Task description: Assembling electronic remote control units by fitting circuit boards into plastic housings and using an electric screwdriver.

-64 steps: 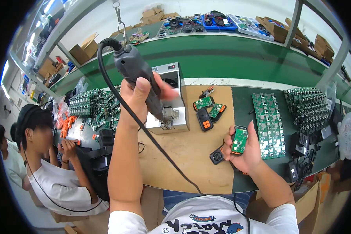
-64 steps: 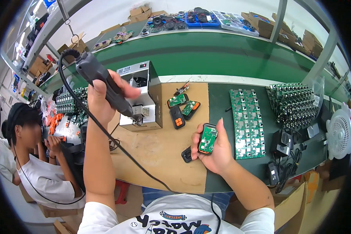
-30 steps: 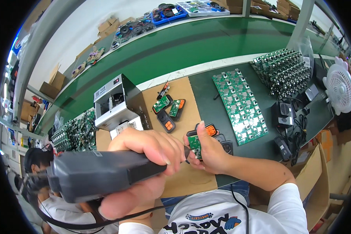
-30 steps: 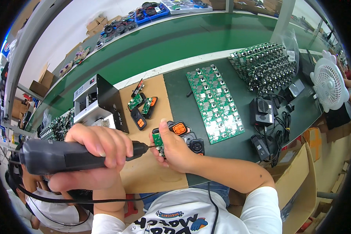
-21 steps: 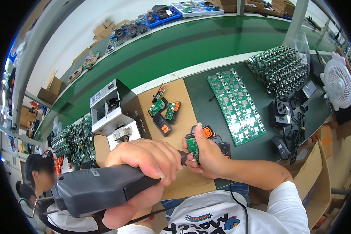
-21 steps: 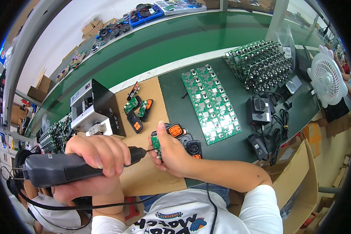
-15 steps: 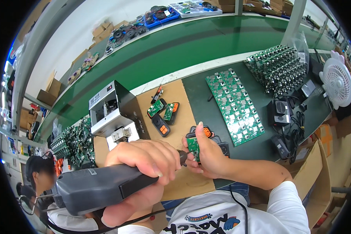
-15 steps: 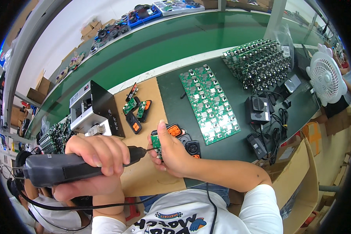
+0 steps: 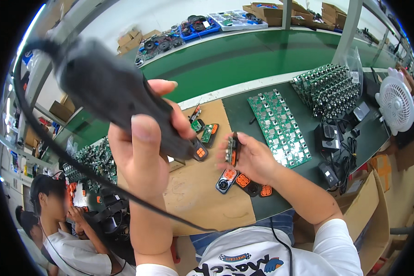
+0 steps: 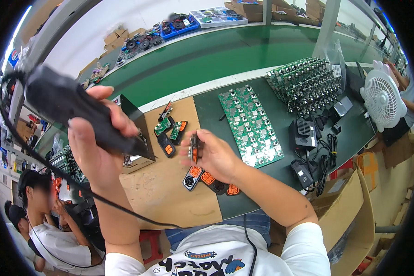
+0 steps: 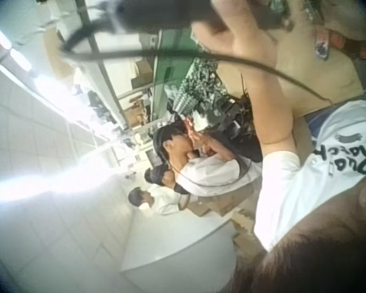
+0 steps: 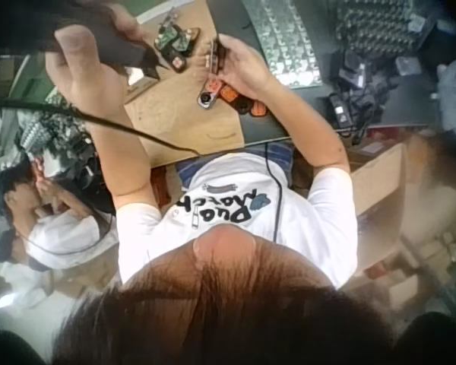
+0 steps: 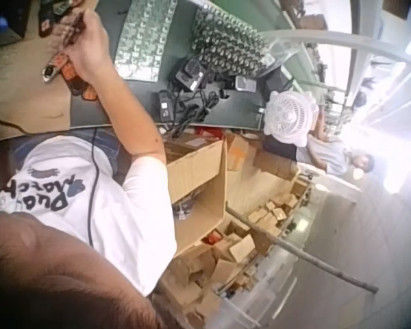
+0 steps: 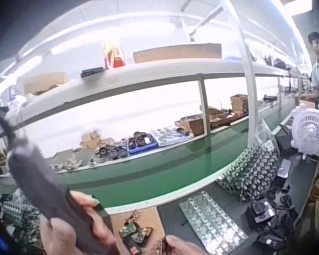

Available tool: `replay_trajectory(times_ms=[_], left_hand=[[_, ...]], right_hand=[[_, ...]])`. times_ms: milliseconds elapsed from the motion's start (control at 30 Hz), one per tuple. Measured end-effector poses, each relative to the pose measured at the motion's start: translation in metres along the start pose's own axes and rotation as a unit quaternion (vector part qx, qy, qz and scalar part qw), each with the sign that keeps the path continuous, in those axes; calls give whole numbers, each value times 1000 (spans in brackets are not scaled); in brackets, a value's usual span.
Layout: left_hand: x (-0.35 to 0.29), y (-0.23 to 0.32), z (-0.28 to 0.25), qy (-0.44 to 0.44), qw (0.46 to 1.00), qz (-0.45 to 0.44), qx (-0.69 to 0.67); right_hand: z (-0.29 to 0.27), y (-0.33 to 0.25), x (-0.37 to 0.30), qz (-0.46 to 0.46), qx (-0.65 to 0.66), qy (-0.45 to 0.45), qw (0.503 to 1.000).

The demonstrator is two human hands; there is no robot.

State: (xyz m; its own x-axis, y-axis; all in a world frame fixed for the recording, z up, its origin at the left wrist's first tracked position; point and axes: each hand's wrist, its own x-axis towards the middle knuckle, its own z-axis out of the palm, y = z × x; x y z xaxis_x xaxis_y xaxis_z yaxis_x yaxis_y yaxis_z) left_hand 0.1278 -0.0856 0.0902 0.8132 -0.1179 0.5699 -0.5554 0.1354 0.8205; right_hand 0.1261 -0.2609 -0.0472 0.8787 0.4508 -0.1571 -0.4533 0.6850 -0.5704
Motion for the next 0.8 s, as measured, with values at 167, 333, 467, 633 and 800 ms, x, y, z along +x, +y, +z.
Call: replay_trajectory(times_ms=[167,333,467,633,800], left_hand=[[-29,-27,-18,74,983,-93,137],[-106,-72,-56,32,939,-243,242],[-145,-85,-62,48,935,-225,270],[-151,-93,-68,33,930,-142,338],[-171,-63,-82,70,905,6,420]], right_hand=[[-4,-13,0,-77,-89,47,992],[-3,-13,2,-61,-130,93,985],[-11,-16,14,-67,-152,87,982],[-8,-35,46,-63,-321,146,934],[3,-30,33,-101,-475,124,865]])
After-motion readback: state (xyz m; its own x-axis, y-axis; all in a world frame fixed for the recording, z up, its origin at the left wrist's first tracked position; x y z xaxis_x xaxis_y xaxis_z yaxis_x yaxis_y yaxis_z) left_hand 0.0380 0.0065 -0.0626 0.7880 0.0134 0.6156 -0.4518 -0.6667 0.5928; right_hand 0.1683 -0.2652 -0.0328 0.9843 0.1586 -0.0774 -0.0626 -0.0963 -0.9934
